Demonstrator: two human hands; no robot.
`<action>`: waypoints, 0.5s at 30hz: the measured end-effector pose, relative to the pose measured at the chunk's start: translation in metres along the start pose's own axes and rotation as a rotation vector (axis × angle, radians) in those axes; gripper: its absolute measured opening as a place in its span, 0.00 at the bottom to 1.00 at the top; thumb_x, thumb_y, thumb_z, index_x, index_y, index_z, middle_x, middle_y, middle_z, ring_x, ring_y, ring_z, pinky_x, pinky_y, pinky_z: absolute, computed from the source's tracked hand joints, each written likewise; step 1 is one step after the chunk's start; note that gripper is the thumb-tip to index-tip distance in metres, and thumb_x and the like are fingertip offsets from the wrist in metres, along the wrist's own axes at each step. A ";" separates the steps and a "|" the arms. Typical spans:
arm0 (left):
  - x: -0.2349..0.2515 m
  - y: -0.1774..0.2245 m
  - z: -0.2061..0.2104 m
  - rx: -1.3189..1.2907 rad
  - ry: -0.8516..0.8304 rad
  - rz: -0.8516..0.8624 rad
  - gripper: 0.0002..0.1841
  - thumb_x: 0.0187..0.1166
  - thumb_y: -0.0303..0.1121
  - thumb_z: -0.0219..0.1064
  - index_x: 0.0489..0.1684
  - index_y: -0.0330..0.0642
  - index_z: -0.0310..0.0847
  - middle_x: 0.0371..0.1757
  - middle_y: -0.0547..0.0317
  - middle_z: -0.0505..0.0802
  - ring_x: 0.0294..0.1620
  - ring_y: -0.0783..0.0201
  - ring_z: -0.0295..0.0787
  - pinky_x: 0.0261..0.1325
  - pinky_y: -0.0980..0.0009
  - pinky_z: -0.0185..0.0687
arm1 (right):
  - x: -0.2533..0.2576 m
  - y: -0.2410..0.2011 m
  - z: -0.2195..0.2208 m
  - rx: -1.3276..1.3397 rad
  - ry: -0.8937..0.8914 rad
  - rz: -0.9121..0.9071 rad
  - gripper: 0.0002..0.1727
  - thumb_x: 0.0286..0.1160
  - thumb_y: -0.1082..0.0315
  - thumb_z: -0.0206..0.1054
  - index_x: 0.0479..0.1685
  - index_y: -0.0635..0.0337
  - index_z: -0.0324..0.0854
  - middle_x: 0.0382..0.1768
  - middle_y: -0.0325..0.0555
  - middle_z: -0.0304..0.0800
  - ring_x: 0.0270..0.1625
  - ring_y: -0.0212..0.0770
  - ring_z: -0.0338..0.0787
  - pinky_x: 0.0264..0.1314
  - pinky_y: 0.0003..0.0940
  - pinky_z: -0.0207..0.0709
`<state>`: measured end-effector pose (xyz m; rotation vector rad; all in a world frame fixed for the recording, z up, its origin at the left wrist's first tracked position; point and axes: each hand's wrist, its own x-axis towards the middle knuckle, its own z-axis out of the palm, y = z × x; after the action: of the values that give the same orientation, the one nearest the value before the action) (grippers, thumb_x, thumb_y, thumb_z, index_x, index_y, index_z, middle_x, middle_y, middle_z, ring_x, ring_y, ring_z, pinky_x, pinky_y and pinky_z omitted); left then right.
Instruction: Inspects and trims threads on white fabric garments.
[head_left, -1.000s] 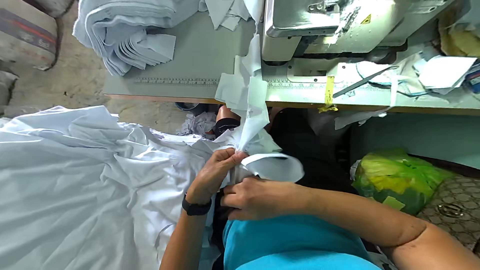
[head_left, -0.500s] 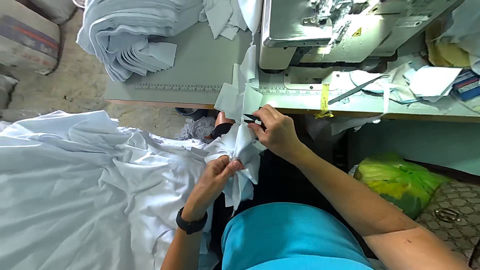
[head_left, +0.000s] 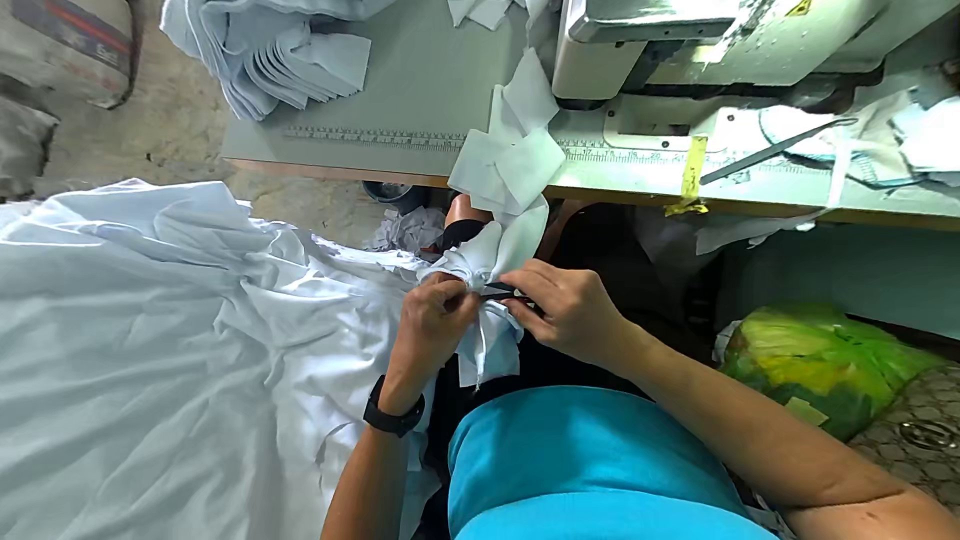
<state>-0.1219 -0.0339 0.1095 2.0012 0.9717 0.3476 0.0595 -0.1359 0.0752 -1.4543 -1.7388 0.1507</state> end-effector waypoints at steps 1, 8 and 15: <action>0.000 0.001 0.001 -0.015 0.007 -0.007 0.05 0.72 0.25 0.73 0.27 0.36 0.89 0.37 0.58 0.89 0.33 0.76 0.85 0.37 0.80 0.84 | -0.002 -0.001 0.003 -0.065 0.012 -0.016 0.11 0.76 0.69 0.65 0.46 0.66 0.90 0.32 0.48 0.88 0.28 0.42 0.87 0.26 0.33 0.78; -0.003 -0.001 0.007 -0.352 -0.001 -0.002 0.12 0.64 0.17 0.77 0.37 0.38 0.80 0.31 0.64 0.93 0.28 0.75 0.90 0.35 0.76 0.90 | -0.001 -0.007 0.012 -0.049 -0.013 -0.082 0.13 0.70 0.78 0.64 0.50 0.70 0.88 0.36 0.52 0.89 0.33 0.44 0.89 0.30 0.33 0.81; -0.012 -0.009 -0.014 -0.187 0.056 0.359 0.52 0.55 0.65 0.82 0.83 0.51 0.65 0.81 0.66 0.76 0.81 0.70 0.70 0.80 0.63 0.71 | 0.001 -0.014 -0.007 0.978 -0.032 0.315 0.13 0.69 0.80 0.71 0.53 0.71 0.86 0.41 0.40 0.92 0.38 0.22 0.89 0.45 0.18 0.87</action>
<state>-0.1423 -0.0315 0.1121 1.9964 0.5842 0.6688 0.0535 -0.1423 0.0879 -0.9482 -1.1391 1.0338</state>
